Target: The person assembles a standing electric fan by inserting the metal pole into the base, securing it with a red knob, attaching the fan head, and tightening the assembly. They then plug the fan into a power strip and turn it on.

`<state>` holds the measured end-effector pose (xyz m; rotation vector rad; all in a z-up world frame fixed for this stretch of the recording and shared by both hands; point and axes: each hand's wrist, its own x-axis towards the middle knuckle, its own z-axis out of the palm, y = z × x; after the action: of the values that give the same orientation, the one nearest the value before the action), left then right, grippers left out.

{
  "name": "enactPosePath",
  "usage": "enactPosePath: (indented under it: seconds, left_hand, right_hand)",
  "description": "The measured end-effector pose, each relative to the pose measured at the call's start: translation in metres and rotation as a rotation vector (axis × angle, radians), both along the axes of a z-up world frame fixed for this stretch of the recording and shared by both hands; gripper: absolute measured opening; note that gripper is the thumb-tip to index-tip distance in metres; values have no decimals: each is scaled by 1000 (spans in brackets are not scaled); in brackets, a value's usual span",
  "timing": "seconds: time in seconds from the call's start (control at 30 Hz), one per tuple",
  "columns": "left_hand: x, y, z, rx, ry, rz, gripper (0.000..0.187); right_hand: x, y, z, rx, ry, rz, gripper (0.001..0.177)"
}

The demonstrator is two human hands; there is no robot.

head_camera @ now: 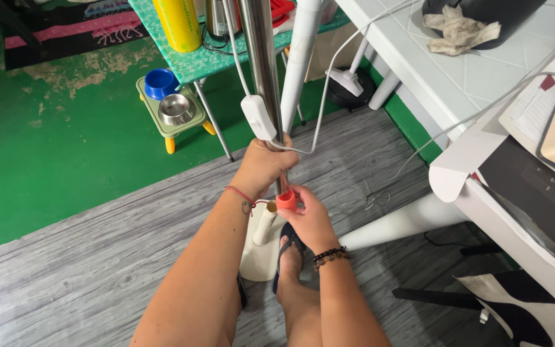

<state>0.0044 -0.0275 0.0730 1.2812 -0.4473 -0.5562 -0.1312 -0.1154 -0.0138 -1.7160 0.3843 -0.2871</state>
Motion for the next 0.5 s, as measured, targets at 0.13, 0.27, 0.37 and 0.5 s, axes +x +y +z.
enactPosePath:
  seconds: [0.13, 0.27, 0.37, 0.5]
  left_hand:
    - [-2, 0, 2, -5, -19, 7, 17]
    - [2, 5, 3, 8, -9, 19, 16]
    - [6, 9, 3, -28, -7, 13, 12]
    - [4, 12, 3, 0, -15, 41, 12]
  right_hand:
    - [2, 0, 0, 86, 20, 26, 52]
    - [2, 3, 0, -2, 5, 16, 52]
    - [4, 9, 0, -99, 27, -42, 51]
    - [15, 12, 9, 10, -82, 16, 51]
